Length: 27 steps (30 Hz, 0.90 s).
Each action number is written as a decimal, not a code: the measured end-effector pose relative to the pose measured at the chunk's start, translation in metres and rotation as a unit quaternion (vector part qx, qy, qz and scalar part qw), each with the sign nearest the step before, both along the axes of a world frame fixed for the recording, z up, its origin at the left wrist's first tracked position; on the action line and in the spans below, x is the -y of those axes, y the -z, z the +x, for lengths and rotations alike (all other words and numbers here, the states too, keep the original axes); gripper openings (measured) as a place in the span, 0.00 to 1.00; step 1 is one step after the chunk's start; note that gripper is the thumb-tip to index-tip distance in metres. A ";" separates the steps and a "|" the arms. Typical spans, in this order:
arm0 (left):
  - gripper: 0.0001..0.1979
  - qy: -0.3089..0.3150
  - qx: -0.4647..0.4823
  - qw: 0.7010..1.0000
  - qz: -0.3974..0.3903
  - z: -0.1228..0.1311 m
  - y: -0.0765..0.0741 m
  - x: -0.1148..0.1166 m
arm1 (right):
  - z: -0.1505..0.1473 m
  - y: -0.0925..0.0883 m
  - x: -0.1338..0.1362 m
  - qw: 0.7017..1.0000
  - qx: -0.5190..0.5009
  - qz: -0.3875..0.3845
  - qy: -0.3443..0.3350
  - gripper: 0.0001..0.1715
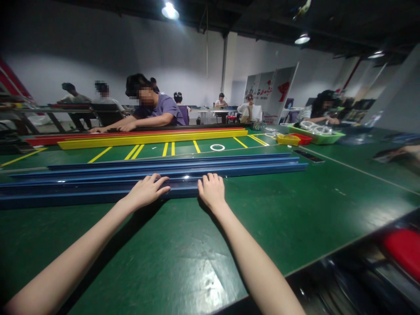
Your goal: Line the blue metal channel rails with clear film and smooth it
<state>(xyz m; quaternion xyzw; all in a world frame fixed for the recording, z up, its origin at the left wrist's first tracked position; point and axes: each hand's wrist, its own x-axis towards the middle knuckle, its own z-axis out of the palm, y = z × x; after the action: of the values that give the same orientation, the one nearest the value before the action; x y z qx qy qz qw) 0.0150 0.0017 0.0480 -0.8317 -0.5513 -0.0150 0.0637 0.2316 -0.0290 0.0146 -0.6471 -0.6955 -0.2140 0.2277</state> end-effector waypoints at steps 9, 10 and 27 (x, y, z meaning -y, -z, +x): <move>0.27 -0.069 -0.012 0.993 -0.093 -0.026 -0.008 -0.014 | 0.003 -0.001 0.000 1.000 -0.004 -0.009 0.014 0.20; 0.28 -0.082 -0.010 0.991 -0.108 -0.029 -0.009 -0.015 | 0.003 -0.001 0.000 1.000 -0.005 -0.011 0.015 0.20; 0.31 -0.157 -0.040 0.978 -0.134 -0.069 -0.018 -0.032 | 0.005 -0.004 0.001 0.999 -0.017 -0.022 0.041 0.20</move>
<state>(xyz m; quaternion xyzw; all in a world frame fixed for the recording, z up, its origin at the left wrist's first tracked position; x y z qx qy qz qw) -0.0543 0.0332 0.0659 -0.7360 -0.6687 0.1028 -0.0248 0.2365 -0.0302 0.0188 -0.6835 -0.6690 -0.1964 0.2161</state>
